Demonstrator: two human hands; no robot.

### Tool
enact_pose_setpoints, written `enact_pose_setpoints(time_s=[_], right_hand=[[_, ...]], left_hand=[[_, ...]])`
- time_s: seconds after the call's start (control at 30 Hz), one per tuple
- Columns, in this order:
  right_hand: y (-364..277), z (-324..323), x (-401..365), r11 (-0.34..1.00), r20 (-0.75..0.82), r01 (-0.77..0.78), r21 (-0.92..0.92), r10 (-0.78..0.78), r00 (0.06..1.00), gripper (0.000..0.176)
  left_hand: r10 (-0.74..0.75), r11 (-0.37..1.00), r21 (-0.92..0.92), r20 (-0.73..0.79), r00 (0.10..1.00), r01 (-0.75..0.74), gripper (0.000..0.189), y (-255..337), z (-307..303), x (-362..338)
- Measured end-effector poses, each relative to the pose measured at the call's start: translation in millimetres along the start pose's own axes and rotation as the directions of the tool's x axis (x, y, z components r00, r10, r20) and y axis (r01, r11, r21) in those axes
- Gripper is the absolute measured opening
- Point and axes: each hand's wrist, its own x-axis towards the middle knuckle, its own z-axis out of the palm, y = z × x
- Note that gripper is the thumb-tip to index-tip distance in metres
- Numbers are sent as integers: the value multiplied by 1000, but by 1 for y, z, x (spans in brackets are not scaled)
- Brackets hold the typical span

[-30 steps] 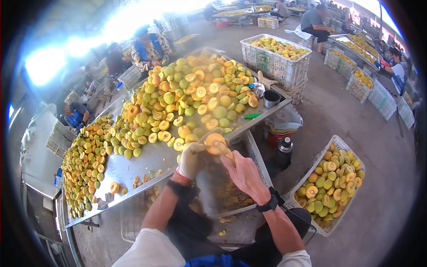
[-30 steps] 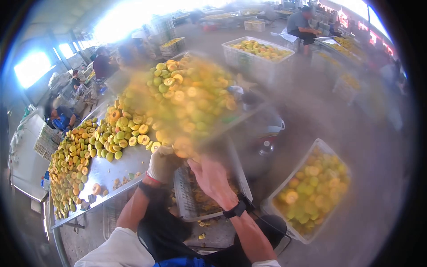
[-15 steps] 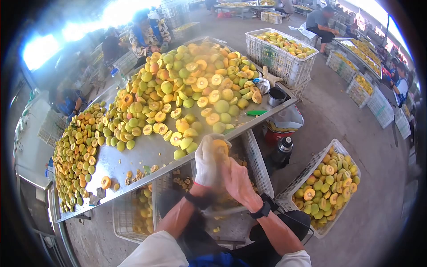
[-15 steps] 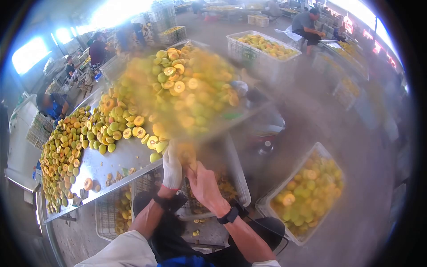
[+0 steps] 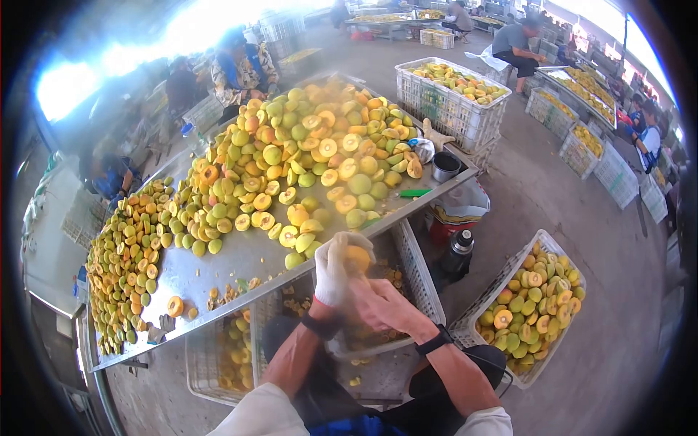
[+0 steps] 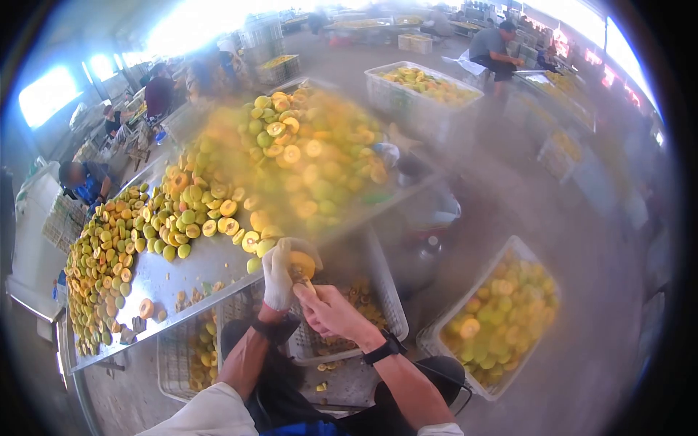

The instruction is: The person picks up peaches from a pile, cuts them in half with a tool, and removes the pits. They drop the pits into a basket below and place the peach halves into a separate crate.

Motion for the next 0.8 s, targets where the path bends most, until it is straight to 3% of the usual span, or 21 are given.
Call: enact_pose_setpoints(time_s=[0.13,0.23,0.33,0.43,0.47,0.5,0.57,0.67,0.73,0.8], right_hand=[[4,-4,1,955,186,-50,293,-5,983,48],[6,-6,5,920,182,-44,390,-30,983,44],[10,2,5,980,26,88,178,-94,995,38],[9,7,-1,978,-93,207,-19,-208,974,32],[7,11,-5,970,-132,235,-65,-242,961,32],[2,10,-8,882,-147,301,-362,-373,916,32],[13,-8,-12,535,-118,157,-830,-443,889,32],[19,-8,-17,354,-183,6,-935,-497,848,37],[33,-11,-14,374,-149,115,-920,-606,781,39],[46,-13,-11,329,-129,90,-940,-586,800,39]], left_hand=[[-99,966,-229,92,991,118,53,-16,1,9],[-220,845,-460,166,961,272,49,-21,3,13],[-323,751,-593,53,945,289,50,-20,7,16],[-426,720,-657,-166,889,222,50,3,8,18],[-369,793,-583,-232,900,175,50,4,0,20],[-310,857,-497,-287,906,135,50,5,-14,20],[-138,962,-270,-331,933,47,49,19,-40,17],[88,992,116,-398,913,-45,49,67,-71,-12],[213,934,354,-438,873,-51,50,82,-102,-37],[263,843,537,-450,853,24,50,79,-152,-69]])
